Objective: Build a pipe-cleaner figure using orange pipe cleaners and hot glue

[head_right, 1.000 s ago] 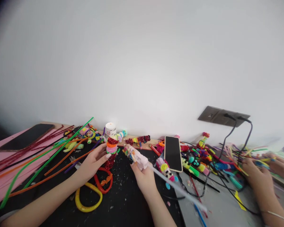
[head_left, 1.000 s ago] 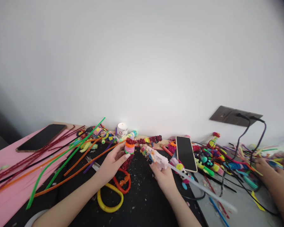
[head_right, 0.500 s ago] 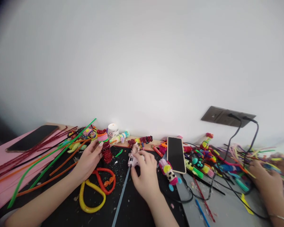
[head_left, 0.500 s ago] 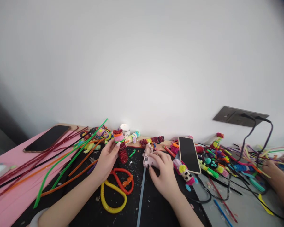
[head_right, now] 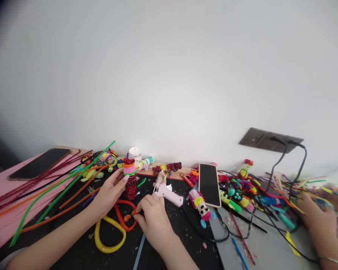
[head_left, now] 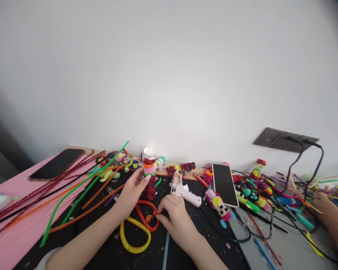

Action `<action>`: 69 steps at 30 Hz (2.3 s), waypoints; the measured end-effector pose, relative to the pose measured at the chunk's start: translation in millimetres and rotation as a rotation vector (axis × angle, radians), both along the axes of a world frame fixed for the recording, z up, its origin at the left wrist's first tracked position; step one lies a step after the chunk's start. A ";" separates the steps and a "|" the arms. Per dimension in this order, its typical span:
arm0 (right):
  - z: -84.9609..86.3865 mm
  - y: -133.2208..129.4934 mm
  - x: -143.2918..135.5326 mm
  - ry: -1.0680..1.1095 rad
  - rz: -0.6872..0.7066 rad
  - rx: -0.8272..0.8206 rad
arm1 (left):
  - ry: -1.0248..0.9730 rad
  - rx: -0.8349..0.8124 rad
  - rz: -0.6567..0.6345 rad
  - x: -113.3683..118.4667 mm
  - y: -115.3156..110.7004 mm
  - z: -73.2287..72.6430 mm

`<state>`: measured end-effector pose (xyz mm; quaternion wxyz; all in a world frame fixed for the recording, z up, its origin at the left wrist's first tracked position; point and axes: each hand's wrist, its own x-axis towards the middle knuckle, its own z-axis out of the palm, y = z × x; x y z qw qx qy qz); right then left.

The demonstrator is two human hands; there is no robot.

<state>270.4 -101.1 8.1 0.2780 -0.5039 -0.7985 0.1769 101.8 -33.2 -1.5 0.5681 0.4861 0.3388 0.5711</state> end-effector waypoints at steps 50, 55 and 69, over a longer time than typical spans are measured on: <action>11.1 2.4 23.4 1.291 0.040 -0.717 | -0.092 -0.186 -0.357 4.4 -17.3 6.5; 9.9 5.4 25.0 1.352 -0.004 -0.581 | 0.031 -0.092 -0.295 3.0 -18.8 4.8; 11.2 7.4 29.6 1.504 0.007 -0.536 | 0.012 -0.083 -0.391 15.8 -37.8 10.6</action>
